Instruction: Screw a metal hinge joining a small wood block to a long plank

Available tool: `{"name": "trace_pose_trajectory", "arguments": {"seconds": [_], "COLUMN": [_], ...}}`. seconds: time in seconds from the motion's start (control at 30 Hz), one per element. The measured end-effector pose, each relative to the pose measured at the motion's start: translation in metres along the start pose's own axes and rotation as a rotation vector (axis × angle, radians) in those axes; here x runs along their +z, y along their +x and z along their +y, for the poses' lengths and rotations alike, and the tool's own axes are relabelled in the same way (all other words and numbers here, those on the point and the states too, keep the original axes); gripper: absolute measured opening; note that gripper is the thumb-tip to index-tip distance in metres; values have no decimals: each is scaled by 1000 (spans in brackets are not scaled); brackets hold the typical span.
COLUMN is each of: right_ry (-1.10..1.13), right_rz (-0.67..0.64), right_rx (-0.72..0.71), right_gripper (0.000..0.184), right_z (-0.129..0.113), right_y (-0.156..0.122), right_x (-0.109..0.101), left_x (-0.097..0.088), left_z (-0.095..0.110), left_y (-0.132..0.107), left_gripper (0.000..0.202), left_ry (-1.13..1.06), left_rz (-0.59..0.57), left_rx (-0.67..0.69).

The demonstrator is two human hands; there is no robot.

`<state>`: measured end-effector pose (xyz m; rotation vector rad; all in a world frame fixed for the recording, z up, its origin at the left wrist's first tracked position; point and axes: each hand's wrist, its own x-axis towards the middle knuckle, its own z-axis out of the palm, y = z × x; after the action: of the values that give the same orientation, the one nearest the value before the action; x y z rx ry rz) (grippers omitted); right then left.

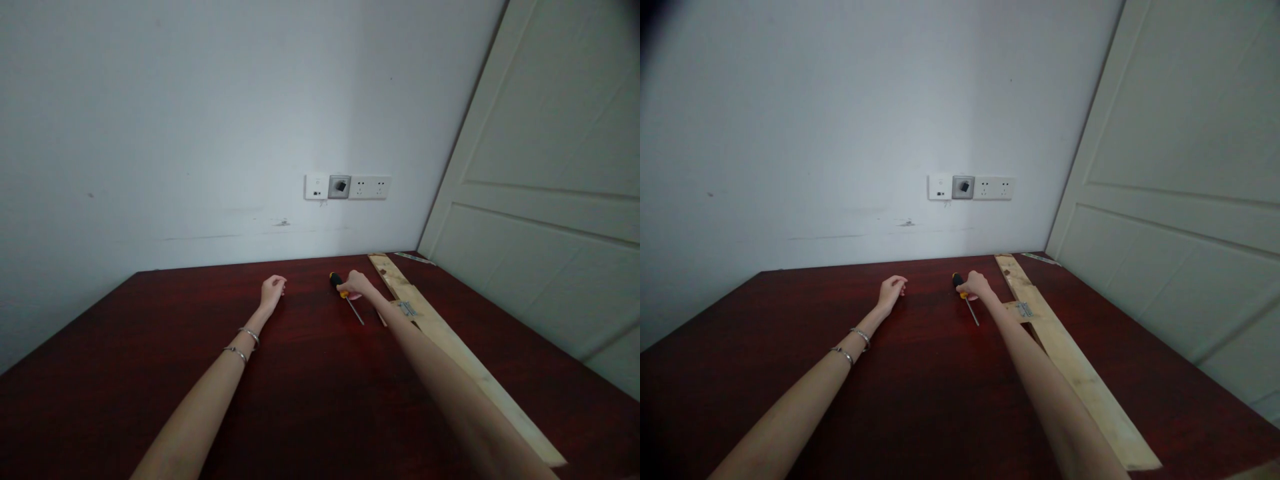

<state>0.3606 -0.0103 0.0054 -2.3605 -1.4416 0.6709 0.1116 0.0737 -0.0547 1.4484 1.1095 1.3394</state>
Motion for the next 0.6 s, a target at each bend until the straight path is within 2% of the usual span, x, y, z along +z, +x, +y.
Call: {"name": "trace_pose_trajectory", "arguments": {"seconds": [0.2, 0.3, 0.47, 0.6], "right_ry": [-103, -144, -194, -211], "right_rz": [49, 103, 192, 230], "right_rx": [60, 77, 97, 90], "right_gripper": [31, 33, 33, 34], "right_z": [25, 38, 53, 56], "right_y": [14, 19, 26, 31], "right_x": [-51, -69, -79, -80], "left_x": [0, 0, -1, -1], "left_z": [2, 3, 2, 2], "left_y": [0, 0, 0, -1], "left_gripper": [12, 11, 12, 11], "left_ry": [-28, -26, -12, 2], "left_rz": [24, 22, 16, 8], "left_rx": [-2, -6, -5, -2]}}
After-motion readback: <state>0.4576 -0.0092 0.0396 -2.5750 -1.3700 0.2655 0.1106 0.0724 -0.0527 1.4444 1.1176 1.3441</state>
